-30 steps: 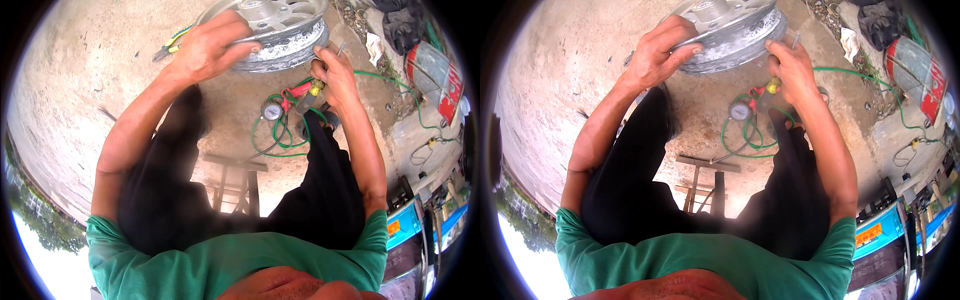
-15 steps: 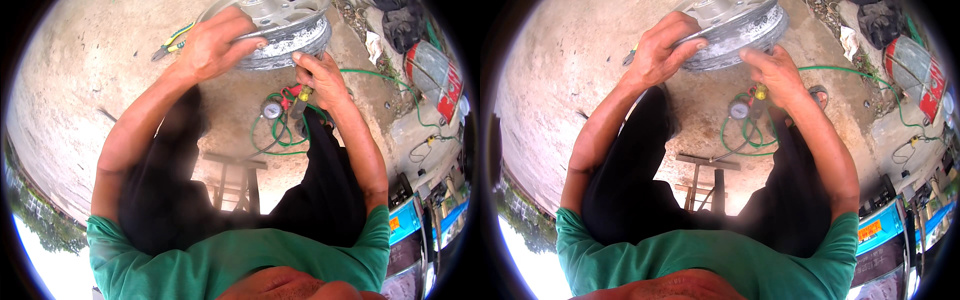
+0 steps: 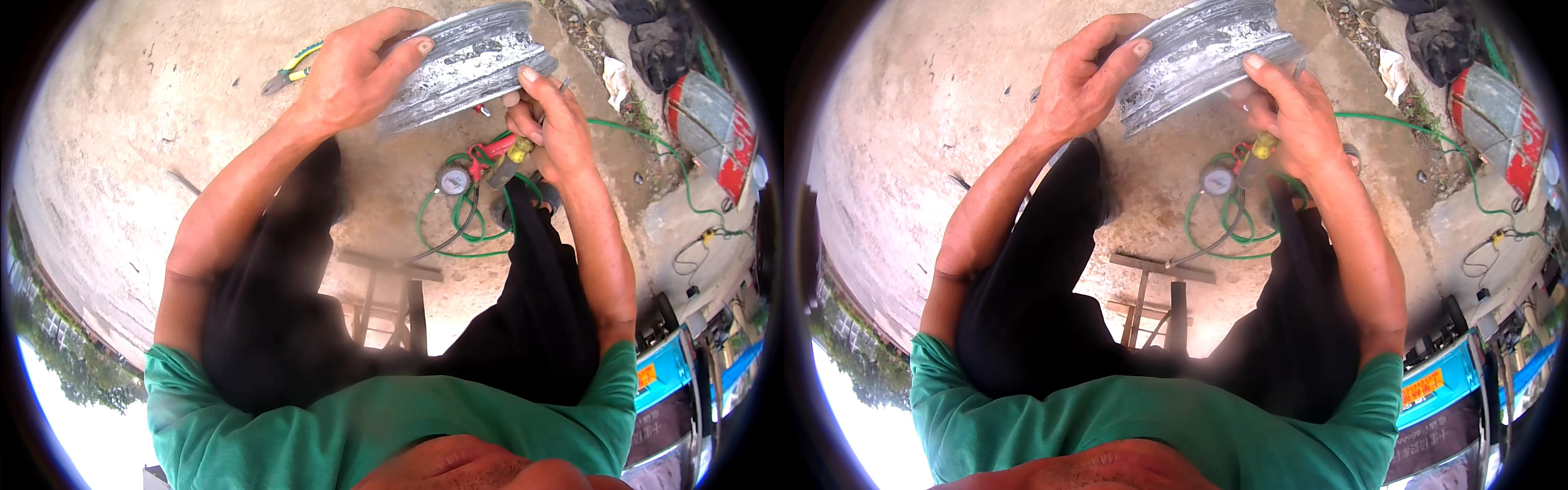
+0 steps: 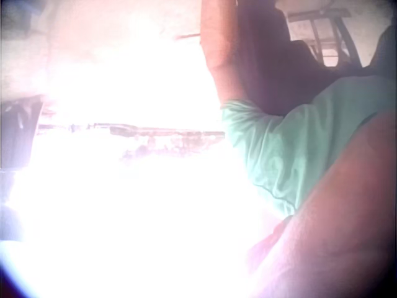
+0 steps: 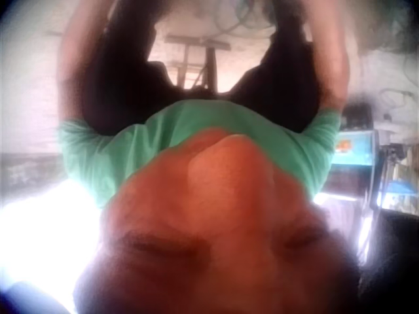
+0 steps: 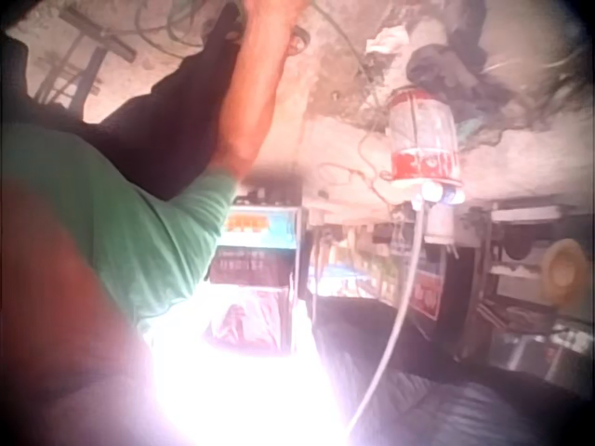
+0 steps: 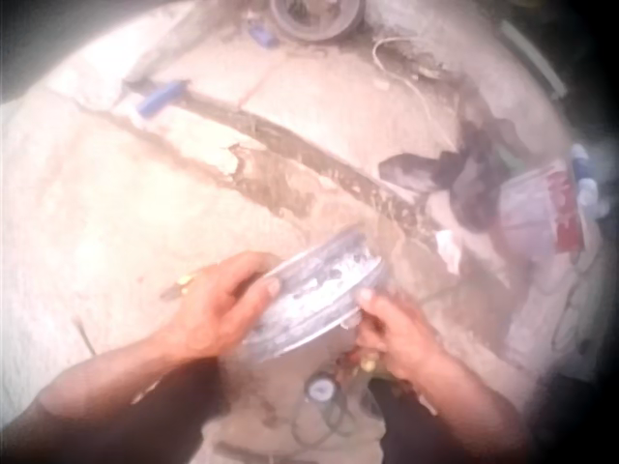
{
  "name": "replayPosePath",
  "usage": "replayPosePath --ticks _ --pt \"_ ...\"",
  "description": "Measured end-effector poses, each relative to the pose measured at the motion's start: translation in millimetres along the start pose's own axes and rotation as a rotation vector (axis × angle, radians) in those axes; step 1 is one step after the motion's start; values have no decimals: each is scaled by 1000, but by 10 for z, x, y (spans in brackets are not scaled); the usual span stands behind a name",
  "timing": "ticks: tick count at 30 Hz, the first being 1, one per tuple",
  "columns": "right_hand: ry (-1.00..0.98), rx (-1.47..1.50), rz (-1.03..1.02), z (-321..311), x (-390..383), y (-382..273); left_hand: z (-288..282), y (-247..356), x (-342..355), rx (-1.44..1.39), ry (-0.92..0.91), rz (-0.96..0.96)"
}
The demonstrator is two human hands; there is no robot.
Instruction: The person cleans and repairs a bicycle wheel rim by scraping the edges with a tool and applying a black sealant strip around the inner circumference.
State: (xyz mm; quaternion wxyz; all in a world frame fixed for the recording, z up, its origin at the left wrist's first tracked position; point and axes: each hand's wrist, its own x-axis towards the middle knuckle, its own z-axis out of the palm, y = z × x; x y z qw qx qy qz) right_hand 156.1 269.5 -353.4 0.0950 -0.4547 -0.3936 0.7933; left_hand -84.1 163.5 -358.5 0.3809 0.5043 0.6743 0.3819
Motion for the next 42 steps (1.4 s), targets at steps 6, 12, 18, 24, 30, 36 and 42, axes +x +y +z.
replayPosePath --ticks 6,12,18,24,30,36,42 --pt "144 -45 -29 116 -55 49 53 -28 -52 112 102 -38" --pt "159 -56 -23 165 -62 95 74 67 1 291 104 -29" --pt "142 -75 -56 183 -97 76 20 141 95 396 45 98" --pt "110 -30 -79 74 -33 180 -243 -192 -172 430 -31 250" --pt "104 -34 -59 136 -48 107 -344 -551 -416 389 -29 -8" --pt "135 -38 -60 76 19 165 -332 -612 -380 361 -48 -123" --pt "82 -59 -64 -25 100 147 -324 -735 -412 339 -41 -223"
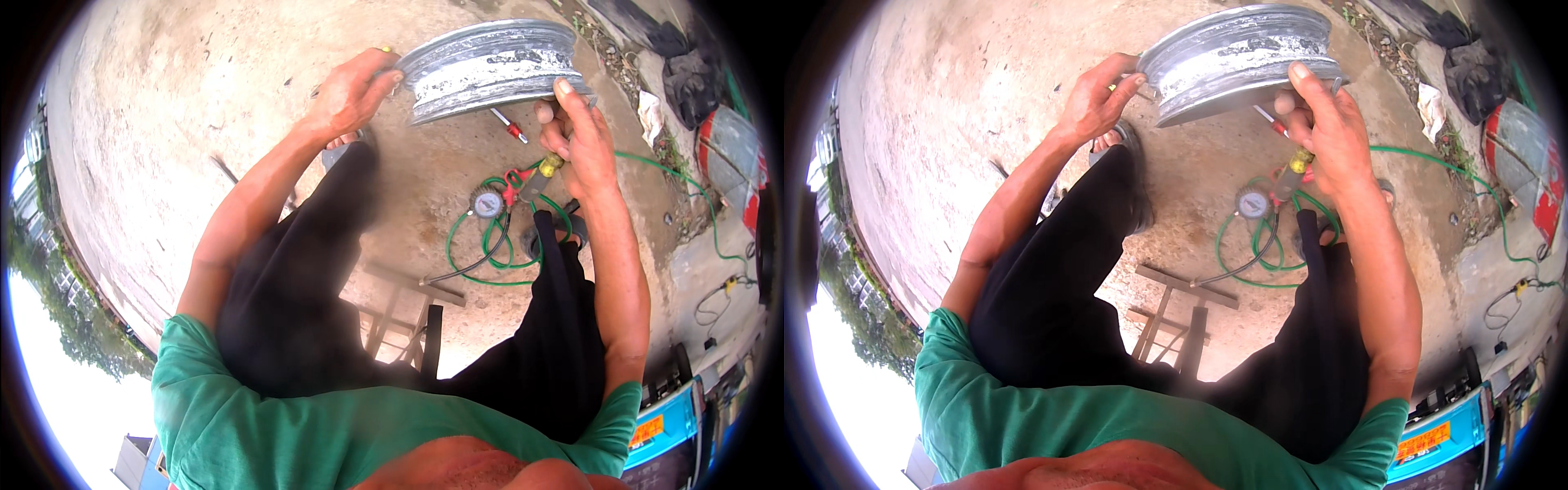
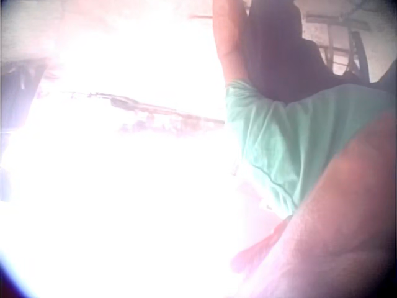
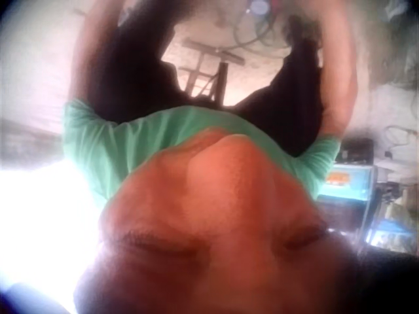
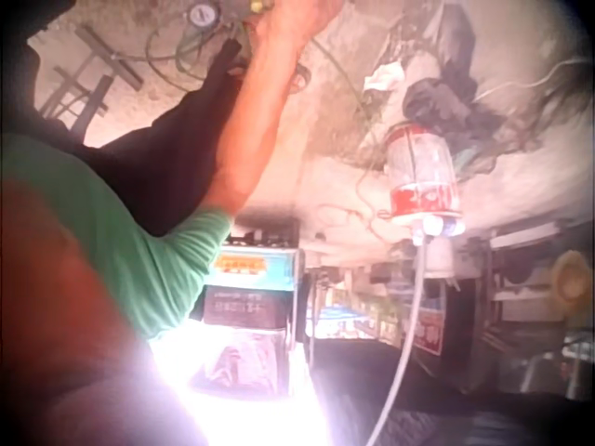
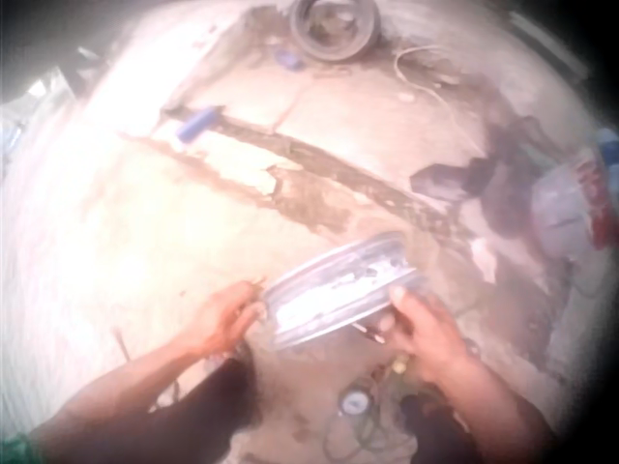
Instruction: The person cleans and repairs a bicycle wheel rim by scraping the edges with a tool and applying a black sealant strip around the inner circumference.
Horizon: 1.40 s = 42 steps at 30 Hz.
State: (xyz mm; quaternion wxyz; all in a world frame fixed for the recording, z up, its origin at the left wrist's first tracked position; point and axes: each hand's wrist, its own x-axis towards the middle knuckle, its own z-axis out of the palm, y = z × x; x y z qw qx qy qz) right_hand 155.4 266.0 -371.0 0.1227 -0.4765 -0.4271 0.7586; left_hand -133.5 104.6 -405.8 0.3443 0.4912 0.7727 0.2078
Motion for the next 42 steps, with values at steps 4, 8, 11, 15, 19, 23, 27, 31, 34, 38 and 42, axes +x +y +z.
replayPosePath --ticks 4,8,11,15,19,23,27,31,34,38,42 --pt "-34 13 -8 -45 25 -2 16 -30 33 -5 5 31" --pt "-30 3 -6 -31 25 -38 25 -65 46 -16 1 15" --pt "-23 -12 -10 -36 31 -47 20 -52 60 -40 -5 13" --pt "-5 16 -32 -12 27 -68 12 -29 78 -72 -1 62" --pt "5 31 -51 8 23 -80 12 -40 86 -58 -6 63" --pt "-4 15 -57 4 31 -65 17 -74 82 -50 -16 8" --pt "-35 -30 -39 -17 37 -43 7 -89 88 -45 -24 0" --pt "-54 -55 -16 -43 49 8 2 -118 89 -55 -33 -23" --pt "-60 -57 -27 -34 38 11 2 -121 85 -71 -37 -37" --pt "-63 -49 -39 -4 13 -6 11 -140 88 -96 -46 -28" --pt "-76 -60 -46 -14 14 29 -46 -126 74 -160 -114 -51"
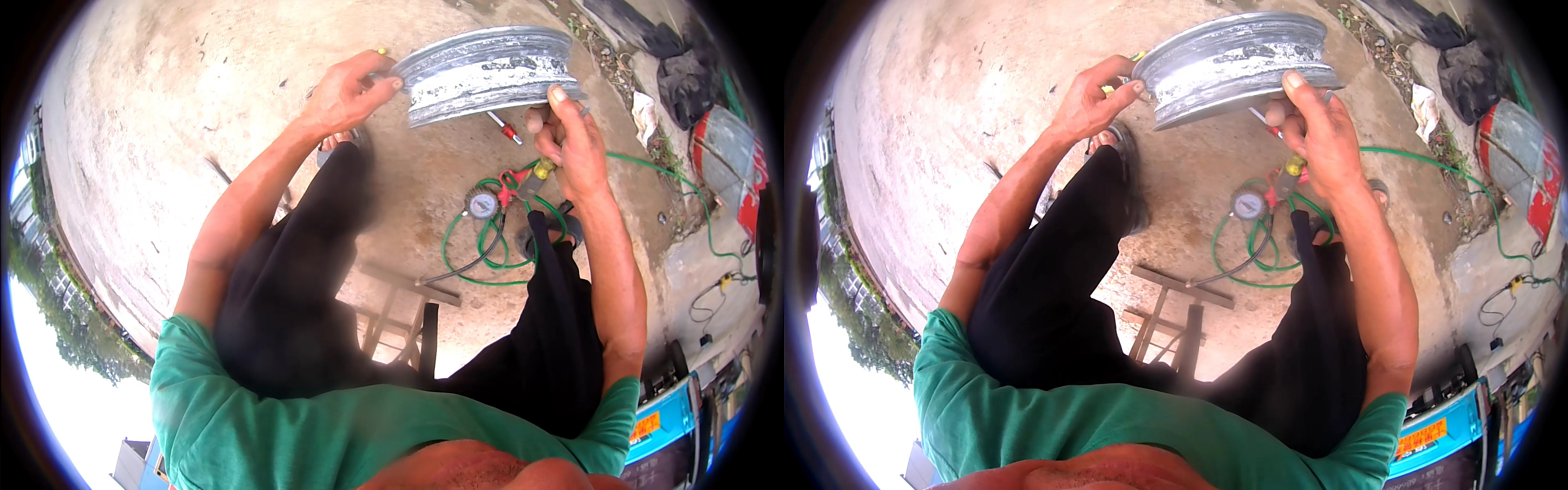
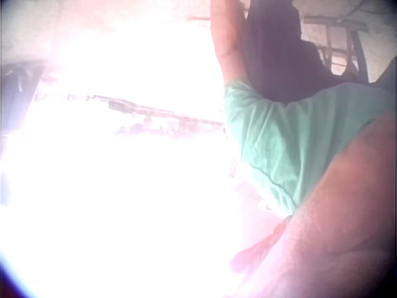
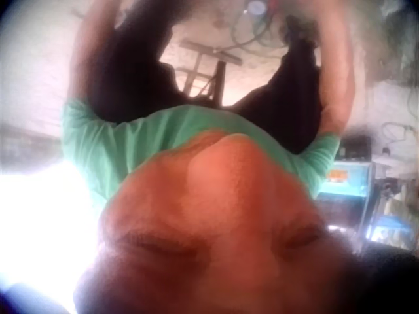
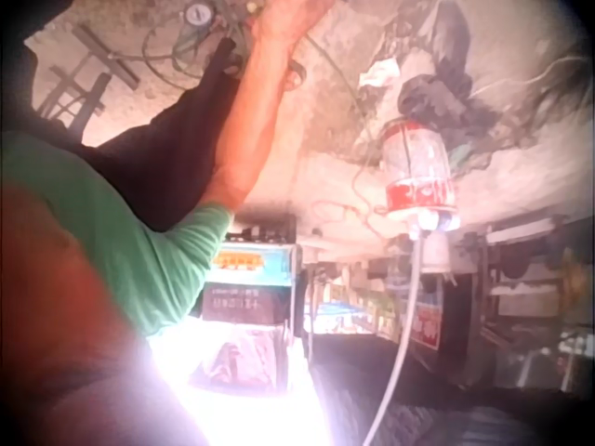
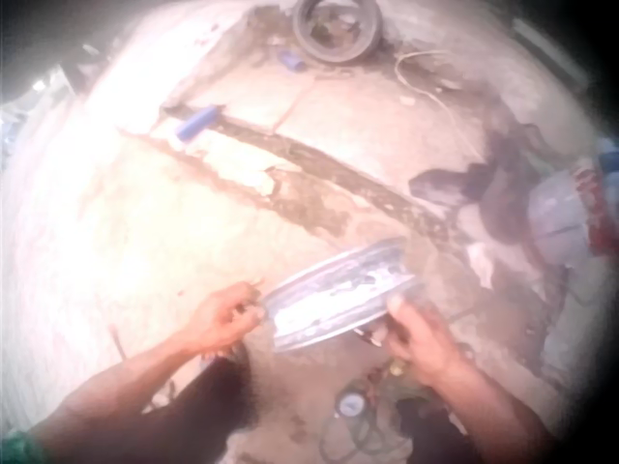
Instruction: The person cleans and repairs a bicycle wheel rim by scraping the edges with a tool and applying a black sealant strip around the inner circumference.
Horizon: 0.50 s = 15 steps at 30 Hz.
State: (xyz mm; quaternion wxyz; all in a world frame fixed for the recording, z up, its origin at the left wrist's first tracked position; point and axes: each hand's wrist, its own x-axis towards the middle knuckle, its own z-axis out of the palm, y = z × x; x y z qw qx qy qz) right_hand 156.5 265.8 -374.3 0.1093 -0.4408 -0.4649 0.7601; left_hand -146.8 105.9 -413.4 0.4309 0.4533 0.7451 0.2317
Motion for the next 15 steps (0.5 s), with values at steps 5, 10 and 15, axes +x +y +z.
replayPosePath --ticks 5,10,15 --pt "71 -14 19 73 -56 1 -34 321 -12 60 99 184" --pt "61 -38 32 90 -100 35 -51 492 -13 14 107 236" --pt "18 -47 74 146 -167 -14 -41 653 34 -69 -97 117"
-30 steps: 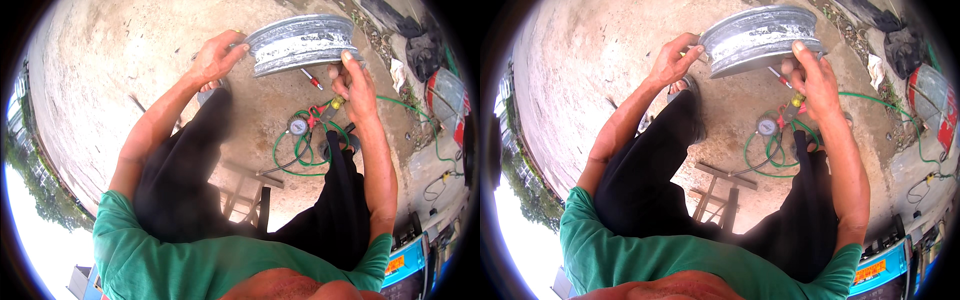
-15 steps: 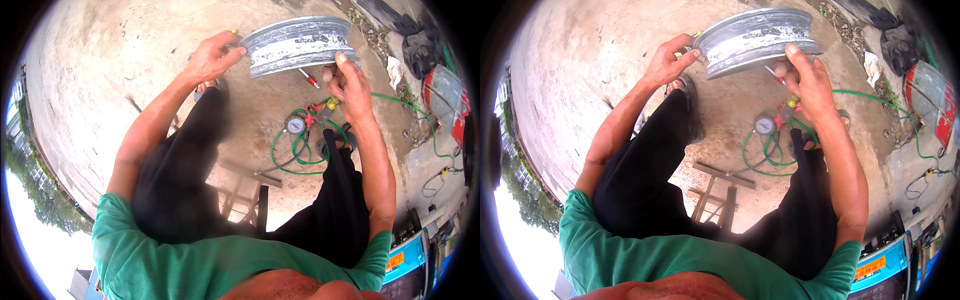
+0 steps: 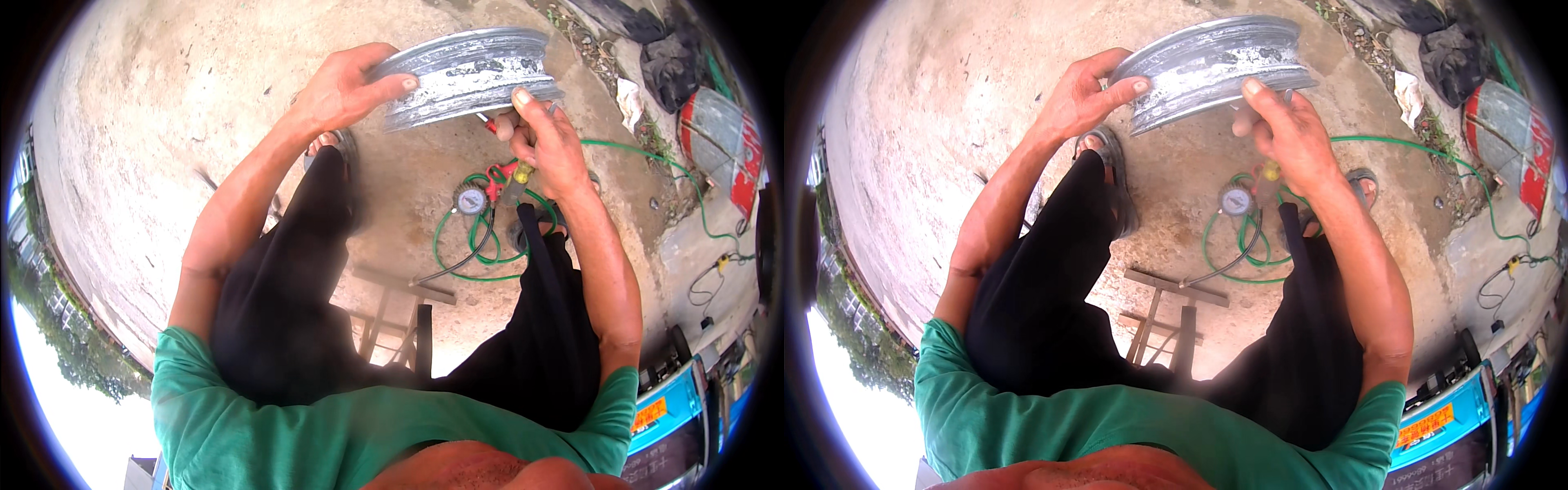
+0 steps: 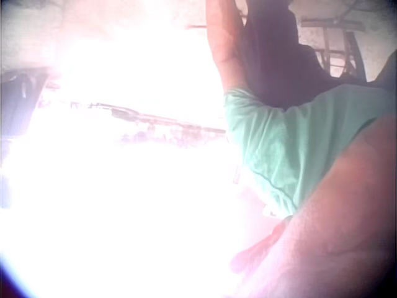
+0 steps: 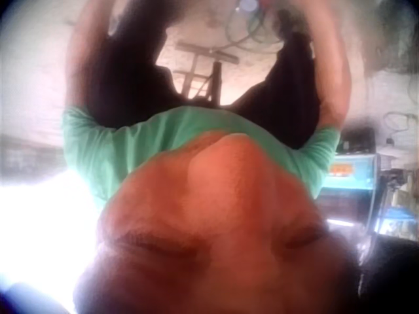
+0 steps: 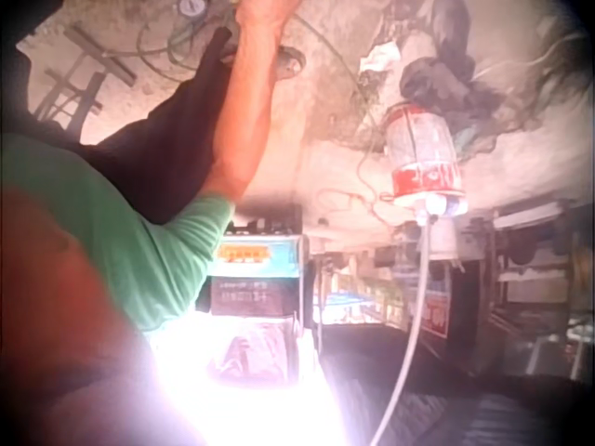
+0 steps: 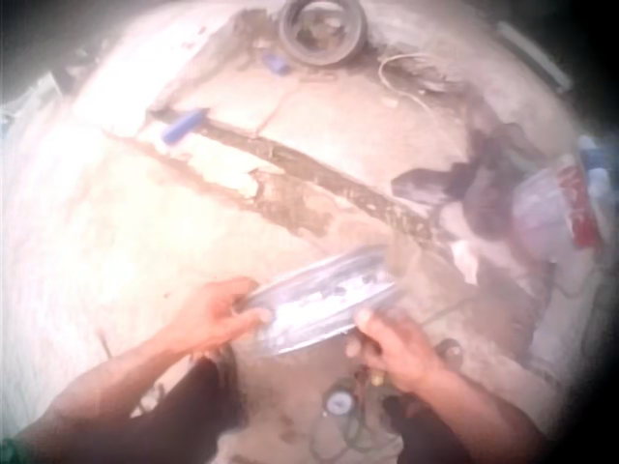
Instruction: The person cleans and repairs a bicycle wheel rim by scraping the edges with a tool and applying a black sealant strip around the inner circumference.
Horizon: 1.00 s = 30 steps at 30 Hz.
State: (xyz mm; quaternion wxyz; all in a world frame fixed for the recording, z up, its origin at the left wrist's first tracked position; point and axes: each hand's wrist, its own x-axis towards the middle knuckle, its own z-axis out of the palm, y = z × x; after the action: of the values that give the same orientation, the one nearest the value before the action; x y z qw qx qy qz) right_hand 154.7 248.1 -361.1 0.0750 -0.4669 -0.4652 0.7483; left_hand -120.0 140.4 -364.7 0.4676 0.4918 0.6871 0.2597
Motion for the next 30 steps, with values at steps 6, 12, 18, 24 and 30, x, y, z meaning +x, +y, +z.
replayPosePath --ticks 6,12,18,24,30 --pt "-88 240 161 -297 45 -236 200 -62 4 -247 -68 95" --pt "-130 590 215 -390 22 -221 367 283 -25 -504 48 -31" --pt "-377 686 238 -232 -53 -256 445 309 -25 -372 -5 -66" --pt "-348 781 180 -332 -155 -477 602 166 -1 -291 61 -17" --pt "-217 415 596 -42 -565 -40 629 113 50 -90 195 302"
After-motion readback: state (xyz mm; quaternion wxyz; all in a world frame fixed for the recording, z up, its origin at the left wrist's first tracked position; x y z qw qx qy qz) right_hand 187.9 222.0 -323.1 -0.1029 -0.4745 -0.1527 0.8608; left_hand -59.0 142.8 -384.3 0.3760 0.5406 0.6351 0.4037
